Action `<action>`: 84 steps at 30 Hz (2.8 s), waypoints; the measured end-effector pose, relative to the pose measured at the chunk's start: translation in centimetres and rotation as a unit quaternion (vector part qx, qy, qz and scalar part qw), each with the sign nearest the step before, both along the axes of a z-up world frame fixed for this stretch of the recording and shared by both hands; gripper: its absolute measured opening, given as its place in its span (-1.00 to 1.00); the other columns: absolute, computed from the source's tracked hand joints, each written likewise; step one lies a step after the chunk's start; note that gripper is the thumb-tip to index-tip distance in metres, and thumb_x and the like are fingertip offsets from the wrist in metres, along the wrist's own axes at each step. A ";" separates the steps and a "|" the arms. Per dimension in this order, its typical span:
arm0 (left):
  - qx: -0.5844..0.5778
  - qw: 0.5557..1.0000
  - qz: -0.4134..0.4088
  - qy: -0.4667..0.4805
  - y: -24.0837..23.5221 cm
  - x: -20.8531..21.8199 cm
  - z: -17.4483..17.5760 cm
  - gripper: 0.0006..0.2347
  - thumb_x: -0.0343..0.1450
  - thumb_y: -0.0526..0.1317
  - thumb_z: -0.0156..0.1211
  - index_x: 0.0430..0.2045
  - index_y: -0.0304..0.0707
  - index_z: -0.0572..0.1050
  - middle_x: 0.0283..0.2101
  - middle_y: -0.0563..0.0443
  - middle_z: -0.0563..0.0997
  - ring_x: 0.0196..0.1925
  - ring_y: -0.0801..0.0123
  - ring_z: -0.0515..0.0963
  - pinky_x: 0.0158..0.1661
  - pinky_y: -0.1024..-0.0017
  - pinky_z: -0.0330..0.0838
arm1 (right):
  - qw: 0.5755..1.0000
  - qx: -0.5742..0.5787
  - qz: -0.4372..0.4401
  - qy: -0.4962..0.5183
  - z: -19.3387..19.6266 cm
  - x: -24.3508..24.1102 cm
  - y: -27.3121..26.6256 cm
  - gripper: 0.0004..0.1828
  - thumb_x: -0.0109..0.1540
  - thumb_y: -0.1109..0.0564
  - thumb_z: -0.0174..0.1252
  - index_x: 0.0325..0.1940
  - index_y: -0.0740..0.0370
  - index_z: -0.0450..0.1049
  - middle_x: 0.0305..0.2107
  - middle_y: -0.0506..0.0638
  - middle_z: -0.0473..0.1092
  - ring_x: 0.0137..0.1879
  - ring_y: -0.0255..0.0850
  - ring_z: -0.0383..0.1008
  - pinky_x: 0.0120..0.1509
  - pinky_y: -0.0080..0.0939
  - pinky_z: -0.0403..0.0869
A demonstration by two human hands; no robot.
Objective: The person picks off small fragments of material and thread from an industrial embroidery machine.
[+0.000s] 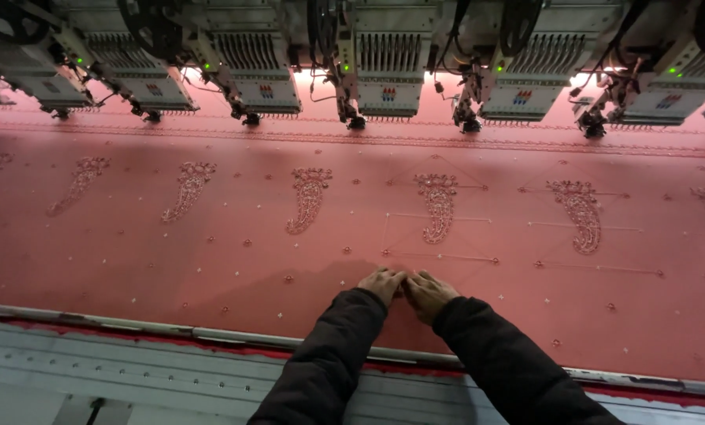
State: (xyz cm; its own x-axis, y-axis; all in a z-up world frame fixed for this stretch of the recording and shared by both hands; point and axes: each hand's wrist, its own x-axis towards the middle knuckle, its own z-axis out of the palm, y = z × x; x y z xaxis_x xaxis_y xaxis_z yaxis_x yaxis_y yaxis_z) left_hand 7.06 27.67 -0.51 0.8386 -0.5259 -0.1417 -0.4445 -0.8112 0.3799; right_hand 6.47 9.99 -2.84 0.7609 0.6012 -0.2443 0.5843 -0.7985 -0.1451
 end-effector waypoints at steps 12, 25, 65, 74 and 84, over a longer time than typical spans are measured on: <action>0.024 0.996 -0.008 -0.083 0.0 2.0 -6.0 -0.77 0.44 -0.31 0.04 -0.16 0.11 0.59 -0.07 0.21 0.64 0.14 0.34 0.57 0.18 0.46 0.49 | 0.978 0.042 -0.122 0.166 -0.7 1.4 -0.7 -0.54 0.12 0.06 -0.02 0.12 -0.08 0.40 -0.08 0.00 0.56 0.11 0.08 0.56 0.22 0.12 0.53; -0.204 0.973 -0.106 -0.029 -6.1 -1.9 -6.1 -0.76 0.28 -0.35 0.17 -0.29 0.07 0.64 -0.23 0.01 0.66 -0.23 0.00 0.64 -0.17 0.13 0.52 | 0.914 0.313 -0.206 0.156 -8.0 -5.6 -13.0 -0.87 0.12 0.20 0.16 -0.41 -0.05 0.53 -0.45 -0.26 0.59 -0.35 -0.41 0.53 -0.15 -0.35 0.50; -0.036 0.991 0.125 0.041 -20.3 -0.7 -4.4 -0.89 0.30 -0.23 0.25 -0.52 -0.09 0.40 -0.62 0.12 0.44 -0.51 0.34 0.52 -0.38 0.32 0.41 | 0.185 0.625 -0.654 0.384 -7.1 3.9 -17.3 -0.64 0.37 0.10 -0.04 -0.48 0.21 0.44 -0.74 -0.18 -0.13 -0.63 -0.16 -0.04 -0.44 -0.11 0.18; -0.141 0.986 -0.059 0.067 -17.0 -3.6 -2.0 -0.81 0.31 -0.18 0.16 -0.27 -0.08 0.63 -0.30 -0.20 0.69 -0.22 -0.19 0.65 -0.16 0.03 0.52 | 0.272 0.630 -0.515 0.514 -4.3 -3.7 -19.2 -0.73 0.30 0.23 -0.14 -0.48 0.04 0.26 -0.81 -0.22 -0.13 -0.75 -0.34 -0.21 -0.68 -0.29 -0.14; 0.137 0.989 -0.049 -0.003 -4.8 5.3 2.2 -0.90 0.53 -0.15 -0.05 -0.16 0.01 0.42 0.04 -0.08 0.24 0.22 0.02 0.21 0.09 0.25 0.29 | 0.862 0.142 -0.466 0.142 -7.7 4.3 -7.9 -0.56 0.06 -0.32 0.23 -0.02 -0.30 0.63 -0.11 -0.20 0.57 0.06 -0.19 0.60 0.23 -0.11 0.54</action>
